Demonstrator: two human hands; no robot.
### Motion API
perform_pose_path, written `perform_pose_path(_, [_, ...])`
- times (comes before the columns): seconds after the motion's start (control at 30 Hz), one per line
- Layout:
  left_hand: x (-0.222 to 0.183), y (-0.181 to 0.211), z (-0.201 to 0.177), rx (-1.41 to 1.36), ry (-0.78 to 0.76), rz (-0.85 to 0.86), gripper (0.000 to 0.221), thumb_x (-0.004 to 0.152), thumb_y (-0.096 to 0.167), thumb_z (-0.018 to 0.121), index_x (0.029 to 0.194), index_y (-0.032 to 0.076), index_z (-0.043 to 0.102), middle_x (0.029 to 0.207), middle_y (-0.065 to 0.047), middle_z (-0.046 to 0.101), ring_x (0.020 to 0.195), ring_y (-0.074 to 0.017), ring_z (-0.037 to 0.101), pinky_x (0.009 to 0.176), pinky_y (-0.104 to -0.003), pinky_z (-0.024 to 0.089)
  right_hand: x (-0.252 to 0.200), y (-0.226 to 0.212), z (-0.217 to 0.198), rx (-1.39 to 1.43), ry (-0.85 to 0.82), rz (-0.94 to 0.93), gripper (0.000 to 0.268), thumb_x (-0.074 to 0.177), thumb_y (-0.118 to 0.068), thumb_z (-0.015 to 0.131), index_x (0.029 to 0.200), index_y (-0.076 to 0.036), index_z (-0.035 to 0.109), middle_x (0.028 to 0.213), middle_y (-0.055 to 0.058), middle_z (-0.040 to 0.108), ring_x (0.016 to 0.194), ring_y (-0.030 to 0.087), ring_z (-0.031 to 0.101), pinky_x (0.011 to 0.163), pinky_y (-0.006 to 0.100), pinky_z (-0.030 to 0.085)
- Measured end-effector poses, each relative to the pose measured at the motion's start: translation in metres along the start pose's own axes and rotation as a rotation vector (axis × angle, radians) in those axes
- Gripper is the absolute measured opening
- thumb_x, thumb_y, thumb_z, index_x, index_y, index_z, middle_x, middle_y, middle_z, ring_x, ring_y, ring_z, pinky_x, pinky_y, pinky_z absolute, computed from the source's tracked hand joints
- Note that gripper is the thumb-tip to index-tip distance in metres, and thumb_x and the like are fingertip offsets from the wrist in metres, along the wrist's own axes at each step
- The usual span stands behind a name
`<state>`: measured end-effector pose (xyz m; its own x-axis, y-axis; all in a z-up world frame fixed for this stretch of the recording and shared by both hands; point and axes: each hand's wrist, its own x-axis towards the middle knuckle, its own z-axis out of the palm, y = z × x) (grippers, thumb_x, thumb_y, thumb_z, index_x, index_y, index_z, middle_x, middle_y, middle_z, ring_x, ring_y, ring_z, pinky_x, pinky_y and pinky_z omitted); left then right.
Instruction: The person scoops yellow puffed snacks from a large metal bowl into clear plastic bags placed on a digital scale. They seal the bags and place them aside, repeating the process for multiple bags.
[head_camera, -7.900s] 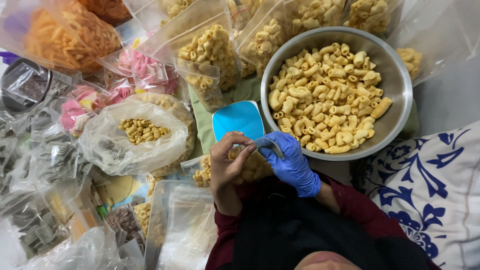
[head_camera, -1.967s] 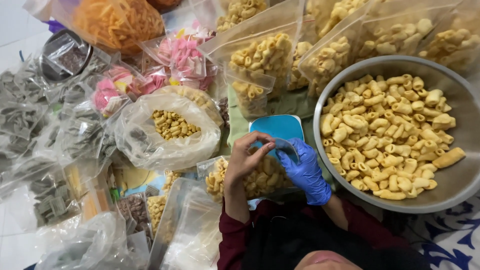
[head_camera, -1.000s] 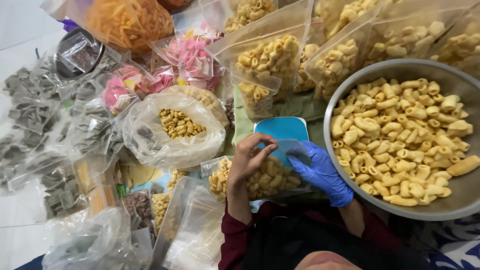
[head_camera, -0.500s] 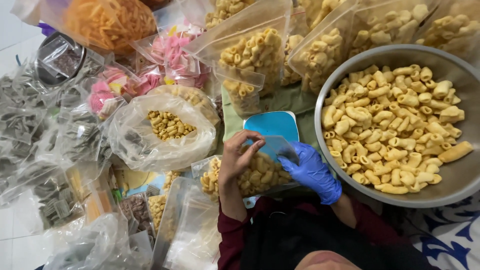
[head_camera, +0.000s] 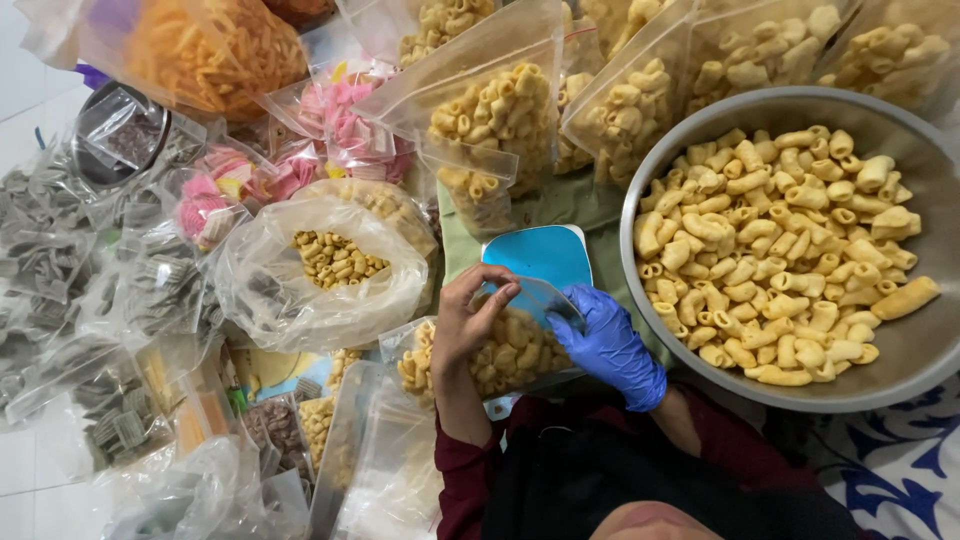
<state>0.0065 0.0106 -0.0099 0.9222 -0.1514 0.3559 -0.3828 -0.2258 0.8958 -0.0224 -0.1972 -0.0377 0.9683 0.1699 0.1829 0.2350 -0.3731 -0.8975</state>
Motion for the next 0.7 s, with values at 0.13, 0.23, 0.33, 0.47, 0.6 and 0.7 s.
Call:
perform_pose_path(0.13, [0.001, -0.001, 0.001, 0.000, 0.010, -0.010, 0.007, 0.093, 0.014, 0.078, 0.097, 0.008, 0.076, 0.082, -0.008, 0.075, 0.076, -0.0227, 0.071, 0.079, -0.036, 0.056, 0.003, -0.004, 0.002, -0.023, 0.035, -0.007, 0.007, 0.087, -0.020, 0.076, 0.092, -0.017, 0.072, 0.079, 0.006, 0.071, 0.076, 0.030, 0.072, 0.073, 0.038, 0.059])
perform_pose_path(0.23, [0.001, 0.001, 0.000, 0.006, 0.023, -0.016, 0.006, 0.093, 0.014, 0.078, 0.096, 0.009, 0.077, 0.082, -0.007, 0.075, 0.076, -0.0216, 0.071, 0.079, -0.035, 0.056, 0.005, -0.007, 0.006, -0.087, 0.073, -0.076, 0.006, 0.089, -0.019, 0.076, 0.091, -0.018, 0.071, 0.078, 0.006, 0.069, 0.074, 0.031, 0.071, 0.072, 0.038, 0.059])
perform_pose_path(0.33, [0.000, 0.002, 0.000, 0.000, 0.034, -0.023, 0.006, 0.093, 0.013, 0.078, 0.096, 0.009, 0.077, 0.083, -0.007, 0.075, 0.076, -0.0211, 0.071, 0.079, -0.035, 0.056, 0.005, -0.008, 0.009, -0.198, 0.107, -0.145, 0.005, 0.090, -0.021, 0.074, 0.092, -0.019, 0.070, 0.077, 0.006, 0.068, 0.075, 0.032, 0.070, 0.072, 0.040, 0.058])
perform_pose_path(0.47, [0.000, 0.001, 0.001, -0.001, 0.037, -0.017, 0.007, 0.092, 0.014, 0.079, 0.096, 0.008, 0.077, 0.083, -0.008, 0.075, 0.076, -0.0218, 0.072, 0.078, -0.035, 0.056, 0.004, 0.000, 0.013, -0.239, 0.128, -0.163, 0.002, 0.092, -0.023, 0.072, 0.094, -0.021, 0.070, 0.079, 0.003, 0.068, 0.075, 0.031, 0.070, 0.073, 0.040, 0.058])
perform_pose_path(0.6, [0.001, 0.003, 0.001, 0.007, 0.036, -0.016, 0.007, 0.092, 0.014, 0.079, 0.096, 0.009, 0.077, 0.083, -0.007, 0.075, 0.076, -0.0223, 0.072, 0.078, -0.036, 0.057, 0.004, 0.002, 0.015, -0.215, 0.133, -0.152, 0.005, 0.095, -0.025, 0.070, 0.094, -0.020, 0.069, 0.078, 0.004, 0.068, 0.075, 0.033, 0.070, 0.073, 0.042, 0.058])
perform_pose_path(0.7, [0.001, 0.004, 0.000, 0.018, 0.034, -0.004, 0.006, 0.093, 0.014, 0.078, 0.097, 0.009, 0.077, 0.083, -0.008, 0.075, 0.076, -0.0233, 0.073, 0.078, -0.036, 0.057, 0.006, 0.008, 0.014, -0.067, 0.064, -0.063, 0.007, 0.089, -0.020, 0.073, 0.096, -0.019, 0.073, 0.083, 0.005, 0.073, 0.082, 0.034, 0.072, 0.078, 0.043, 0.057])
